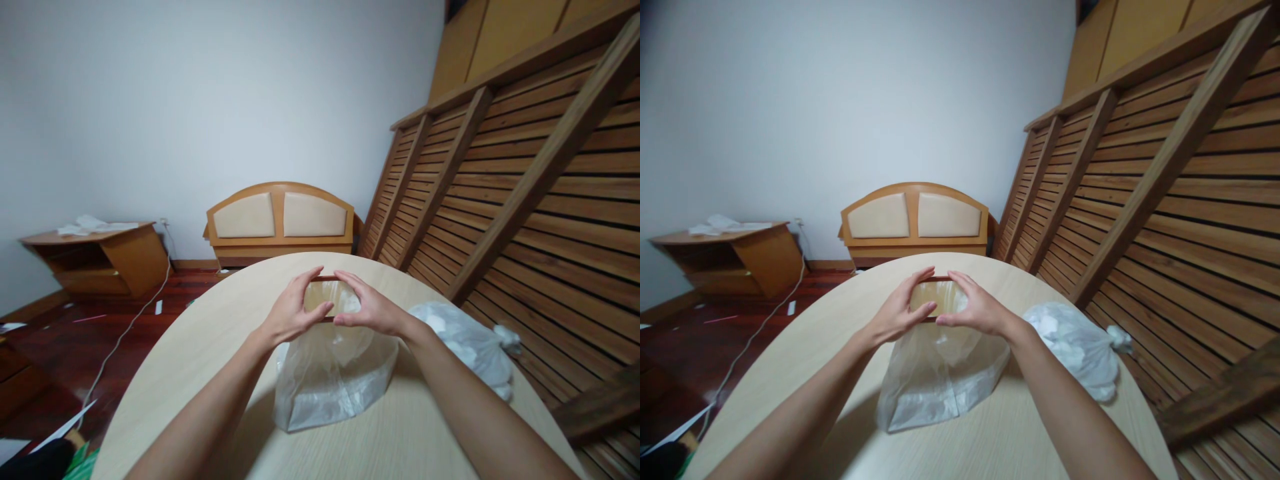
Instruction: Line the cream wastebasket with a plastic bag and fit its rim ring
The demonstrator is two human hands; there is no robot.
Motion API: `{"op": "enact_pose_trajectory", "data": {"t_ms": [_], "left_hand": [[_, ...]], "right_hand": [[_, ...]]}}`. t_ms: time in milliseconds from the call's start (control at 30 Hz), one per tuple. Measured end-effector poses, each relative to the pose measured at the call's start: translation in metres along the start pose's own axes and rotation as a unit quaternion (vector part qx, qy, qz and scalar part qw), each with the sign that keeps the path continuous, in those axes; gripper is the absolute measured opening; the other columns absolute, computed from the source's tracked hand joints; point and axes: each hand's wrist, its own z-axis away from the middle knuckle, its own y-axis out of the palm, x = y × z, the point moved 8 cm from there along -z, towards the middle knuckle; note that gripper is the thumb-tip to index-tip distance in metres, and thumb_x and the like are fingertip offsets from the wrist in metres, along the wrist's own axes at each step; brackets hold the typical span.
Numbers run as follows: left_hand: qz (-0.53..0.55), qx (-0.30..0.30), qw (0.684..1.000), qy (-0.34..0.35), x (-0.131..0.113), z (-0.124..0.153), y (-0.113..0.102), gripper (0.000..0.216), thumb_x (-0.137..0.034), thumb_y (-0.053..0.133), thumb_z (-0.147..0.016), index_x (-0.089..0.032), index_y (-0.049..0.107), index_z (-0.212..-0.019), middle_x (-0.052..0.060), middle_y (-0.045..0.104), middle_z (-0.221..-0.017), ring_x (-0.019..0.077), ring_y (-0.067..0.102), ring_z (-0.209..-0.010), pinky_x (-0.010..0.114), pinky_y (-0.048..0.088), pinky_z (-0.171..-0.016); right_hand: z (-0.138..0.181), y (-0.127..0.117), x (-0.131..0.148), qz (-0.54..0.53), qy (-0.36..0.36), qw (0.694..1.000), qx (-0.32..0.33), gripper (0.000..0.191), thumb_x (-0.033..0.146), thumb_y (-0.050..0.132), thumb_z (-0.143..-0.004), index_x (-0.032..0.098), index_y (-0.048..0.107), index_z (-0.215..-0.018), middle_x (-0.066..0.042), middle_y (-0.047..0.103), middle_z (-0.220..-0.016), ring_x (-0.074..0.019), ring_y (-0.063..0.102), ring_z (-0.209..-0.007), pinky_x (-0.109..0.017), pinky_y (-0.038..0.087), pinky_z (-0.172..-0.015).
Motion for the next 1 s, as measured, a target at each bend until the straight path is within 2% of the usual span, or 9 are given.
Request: {"op": "enact_pose_trajectory", "data": {"t_ms": [100,233,433,600,833,900,1000], "left_hand": [[0.004,0.0,1.0,0.019,0.003,0.001,0.0,0.083,-0.051,0.072,-0.081,-0.017,0.039,-0.15,0.018,0.046,-0.152,0.0325,0.046,-0.138,0.048,0.035,-0.117],[0.024,-0.011,0.999,0.033,0.012,0.0,0.002,0.09,-0.054,0.076,-0.076,-0.017,0.039,-0.149,0.019,0.045,-0.152,0.0334,0.044,-0.14,0.05,0.032,-0.119],[0.002,-0.019,0.999,0.029,0.023,-0.001,0.007,0.081,-0.052,0.083,-0.071,-0.018,0.052,-0.138,0.02,0.042,-0.155,0.0341,0.032,-0.148,0.054,0.025,-0.121],[0.005,-0.022,1.0,0.006,0.03,-0.002,0.012,0.079,-0.05,0.084,-0.071,-0.021,0.052,-0.138,0.019,0.026,-0.163,0.0348,0.017,-0.153,0.057,0.02,-0.122],[0.035,-0.04,0.998,-0.014,0.039,0.0,0.017,0.093,-0.052,0.078,-0.076,-0.019,0.033,-0.151,0.022,0.001,-0.167,0.0325,0.002,-0.155,0.052,0.016,-0.124],[0.042,-0.044,0.998,-0.023,0.045,0.001,0.02,0.094,-0.052,0.075,-0.079,-0.017,0.028,-0.153,0.023,-0.002,-0.167,0.0314,0.001,-0.155,0.05,0.014,-0.124],[0.056,-0.062,0.996,-0.039,0.054,0.001,0.025,0.092,-0.049,0.07,-0.085,-0.016,0.02,-0.155,0.023,0.003,-0.167,0.0288,0.002,-0.155,0.048,0.011,-0.125]], "right_hand": [[-0.001,-0.001,-0.003,-0.011,-0.009,1.0,-0.012,0.108,0.068,0.079,-0.066,0.02,0.038,-0.153,-0.017,0.035,-0.159,-0.034,0.031,-0.148,-0.054,0.023,-0.122],[-0.003,-0.001,-0.01,-0.029,-0.003,0.999,-0.031,0.109,0.069,0.079,-0.065,0.02,0.038,-0.153,-0.018,0.034,-0.16,-0.0342,0.031,-0.148,-0.054,0.021,-0.123],[-0.005,-0.003,-0.021,-0.085,0.015,0.994,-0.065,0.116,0.077,0.074,-0.063,0.017,0.035,-0.154,-0.019,0.028,-0.162,-0.0336,0.024,-0.151,-0.052,0.018,-0.124],[-0.006,0.001,-0.027,-0.142,0.016,0.985,-0.092,0.116,0.077,0.074,-0.064,0.02,0.031,-0.156,-0.017,0.026,-0.164,-0.0328,0.022,-0.152,-0.05,0.019,-0.123],[-0.002,0.013,-0.032,-0.198,0.012,0.971,-0.131,0.123,0.08,0.068,-0.068,0.022,0.013,-0.16,-0.017,0.023,-0.165,-0.0308,0.027,-0.15,-0.046,0.029,-0.12],[0.0,0.016,-0.034,-0.201,0.003,0.968,-0.147,0.123,0.076,0.071,-0.069,0.022,0.009,-0.16,-0.016,0.022,-0.165,-0.0291,0.027,-0.15,-0.046,0.027,-0.121],[0.004,0.019,-0.04,-0.186,0.012,0.967,-0.175,0.12,0.066,0.077,-0.071,0.025,0.007,-0.16,-0.013,0.02,-0.166,-0.0258,0.024,-0.152,-0.045,0.021,-0.123]]}}
